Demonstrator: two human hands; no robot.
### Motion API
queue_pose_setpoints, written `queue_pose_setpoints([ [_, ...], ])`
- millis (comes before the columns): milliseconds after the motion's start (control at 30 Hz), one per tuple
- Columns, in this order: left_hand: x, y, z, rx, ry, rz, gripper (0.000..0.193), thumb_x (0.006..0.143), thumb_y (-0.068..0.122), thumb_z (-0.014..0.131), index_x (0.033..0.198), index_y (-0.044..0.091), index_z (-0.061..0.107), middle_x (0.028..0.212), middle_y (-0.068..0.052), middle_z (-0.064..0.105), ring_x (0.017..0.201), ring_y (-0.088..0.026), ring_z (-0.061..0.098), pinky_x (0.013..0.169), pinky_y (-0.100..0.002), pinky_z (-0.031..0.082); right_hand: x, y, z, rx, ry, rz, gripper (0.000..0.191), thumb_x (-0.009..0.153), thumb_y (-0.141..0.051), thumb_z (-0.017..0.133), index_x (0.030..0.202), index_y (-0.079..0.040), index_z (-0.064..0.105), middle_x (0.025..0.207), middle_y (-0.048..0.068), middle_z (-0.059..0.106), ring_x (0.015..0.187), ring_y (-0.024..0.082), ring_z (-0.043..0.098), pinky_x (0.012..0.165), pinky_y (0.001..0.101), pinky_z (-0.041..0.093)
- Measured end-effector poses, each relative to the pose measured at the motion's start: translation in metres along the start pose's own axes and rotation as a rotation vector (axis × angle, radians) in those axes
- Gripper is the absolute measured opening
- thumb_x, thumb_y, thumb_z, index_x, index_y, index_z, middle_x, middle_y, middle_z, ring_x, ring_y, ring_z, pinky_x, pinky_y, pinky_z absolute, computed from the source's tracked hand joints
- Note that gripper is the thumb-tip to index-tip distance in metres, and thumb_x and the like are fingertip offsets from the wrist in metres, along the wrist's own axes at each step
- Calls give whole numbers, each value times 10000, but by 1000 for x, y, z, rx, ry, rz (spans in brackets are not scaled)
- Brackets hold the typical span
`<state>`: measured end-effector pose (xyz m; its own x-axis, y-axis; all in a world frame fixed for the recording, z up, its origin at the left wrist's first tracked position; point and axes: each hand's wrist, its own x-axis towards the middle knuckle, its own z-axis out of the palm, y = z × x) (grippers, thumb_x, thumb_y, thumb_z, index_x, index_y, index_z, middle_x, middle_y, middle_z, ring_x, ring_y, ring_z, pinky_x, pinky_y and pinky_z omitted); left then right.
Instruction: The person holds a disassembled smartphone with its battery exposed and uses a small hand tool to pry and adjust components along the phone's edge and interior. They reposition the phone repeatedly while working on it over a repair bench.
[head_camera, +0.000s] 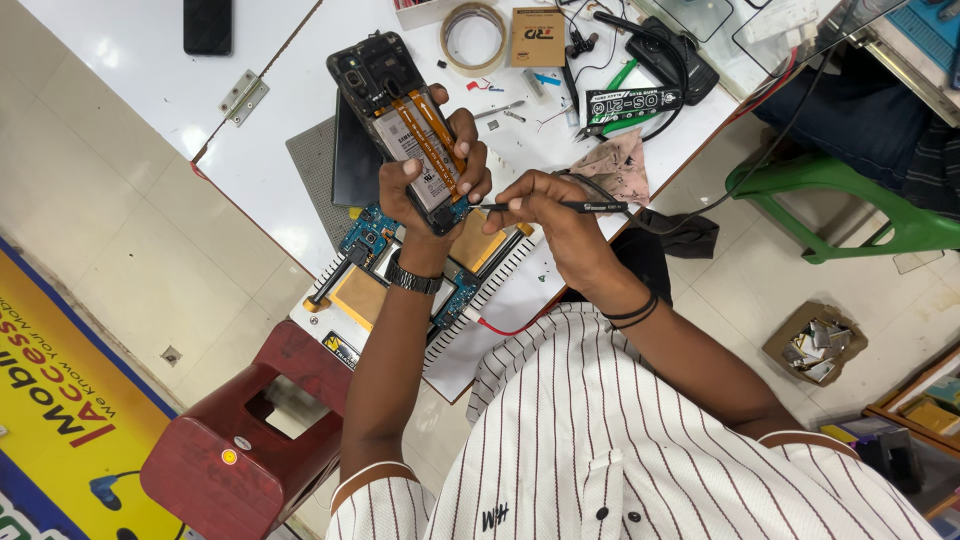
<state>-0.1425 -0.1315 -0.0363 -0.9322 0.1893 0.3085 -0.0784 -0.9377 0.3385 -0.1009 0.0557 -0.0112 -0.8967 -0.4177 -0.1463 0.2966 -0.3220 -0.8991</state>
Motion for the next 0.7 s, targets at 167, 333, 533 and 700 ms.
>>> queue_pose_setpoints([
  [167,1,0,1,-22,-6,-5,696,860,281,616,1475,40,398,981,-139,508,637,-175,542,538,-327,511,-1,1,1,45,-10,-22,182,970,-83,513,1036,24,645,902,149,723,916,232,737,940,384,566],
  [333,2,-1,4,-12,-12,3,677,881,285,613,1467,31,389,973,-136,503,611,-164,526,492,-297,487,-1,0,1,25,-8,-31,204,950,-53,479,1039,29,642,904,159,726,916,242,741,901,373,549],
  [533,2,1,3,-27,-6,-8,672,874,278,616,1457,37,385,936,-133,501,618,-163,524,499,-292,482,-2,1,1,52,-7,-30,205,949,-37,465,1031,41,636,912,160,708,919,257,744,924,408,584],
  [700,4,1,1,-9,-30,-2,693,872,284,619,1473,40,375,981,-132,506,626,-165,534,501,-303,509,-1,2,2,54,-13,-37,213,936,-33,462,1033,47,635,916,158,700,918,259,742,929,418,589],
])
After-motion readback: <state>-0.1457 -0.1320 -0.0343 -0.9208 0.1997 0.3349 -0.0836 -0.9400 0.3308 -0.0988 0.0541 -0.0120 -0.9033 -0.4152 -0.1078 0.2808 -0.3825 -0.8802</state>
